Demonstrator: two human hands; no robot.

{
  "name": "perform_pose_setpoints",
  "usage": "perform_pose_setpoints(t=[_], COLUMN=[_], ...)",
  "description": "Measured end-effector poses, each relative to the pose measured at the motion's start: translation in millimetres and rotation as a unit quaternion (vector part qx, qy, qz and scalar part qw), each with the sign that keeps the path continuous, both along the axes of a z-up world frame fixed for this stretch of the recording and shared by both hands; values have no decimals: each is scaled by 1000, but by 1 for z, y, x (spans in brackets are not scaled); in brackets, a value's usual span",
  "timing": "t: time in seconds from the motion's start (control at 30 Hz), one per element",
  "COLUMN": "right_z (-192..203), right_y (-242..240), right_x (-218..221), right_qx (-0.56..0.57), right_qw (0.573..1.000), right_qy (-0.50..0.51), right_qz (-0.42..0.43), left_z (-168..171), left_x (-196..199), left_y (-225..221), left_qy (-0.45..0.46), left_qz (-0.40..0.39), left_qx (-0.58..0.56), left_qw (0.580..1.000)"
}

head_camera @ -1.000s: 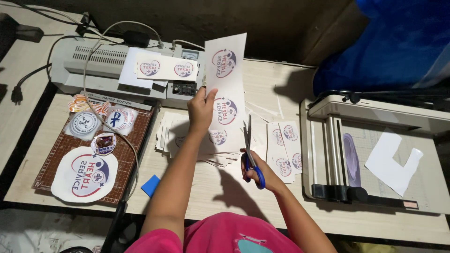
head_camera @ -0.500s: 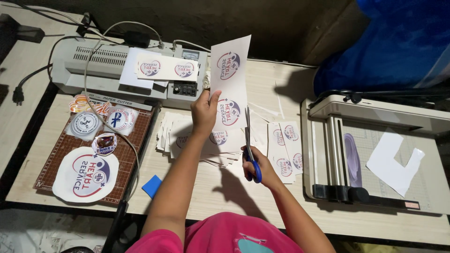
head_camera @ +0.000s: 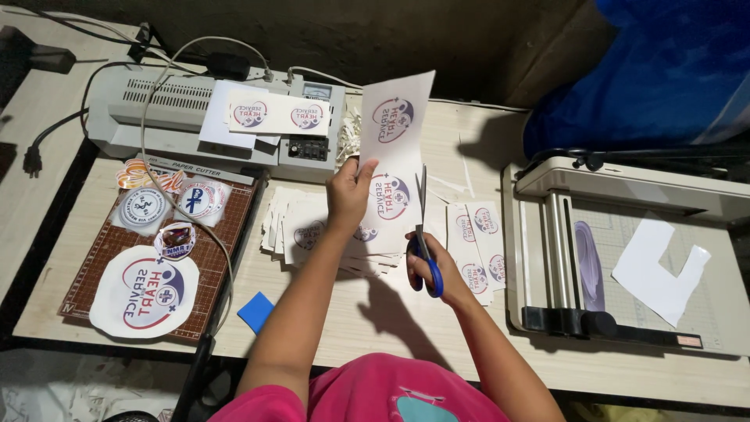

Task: Cutting out printed circular stickers from sheets of paper using scissors.

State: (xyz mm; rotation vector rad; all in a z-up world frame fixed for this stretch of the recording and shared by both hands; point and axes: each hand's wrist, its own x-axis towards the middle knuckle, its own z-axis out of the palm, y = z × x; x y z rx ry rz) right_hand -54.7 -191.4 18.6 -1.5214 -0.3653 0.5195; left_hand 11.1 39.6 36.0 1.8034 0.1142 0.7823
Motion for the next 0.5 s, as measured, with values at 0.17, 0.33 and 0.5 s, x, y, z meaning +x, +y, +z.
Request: perform_pose_setpoints(t=[0.17,0.33,0.5], right_z=[13,6,-19], right_y=[8,4,-9], right_x=[-9,-10,6], right_qx=[-27,-48,12], right_qw=[999,997,1000], right_qy=[17,37,22], right_qz=[-38,-57,7], left_z=[10,5,7], left_x=[-5,-8,-15], left_y=[-7,-12,-19], left_qy=[2,9,30], left_qz=[-22,-43,-55], left_qx=[-56,-107,-86], left_qw=[998,993,994])
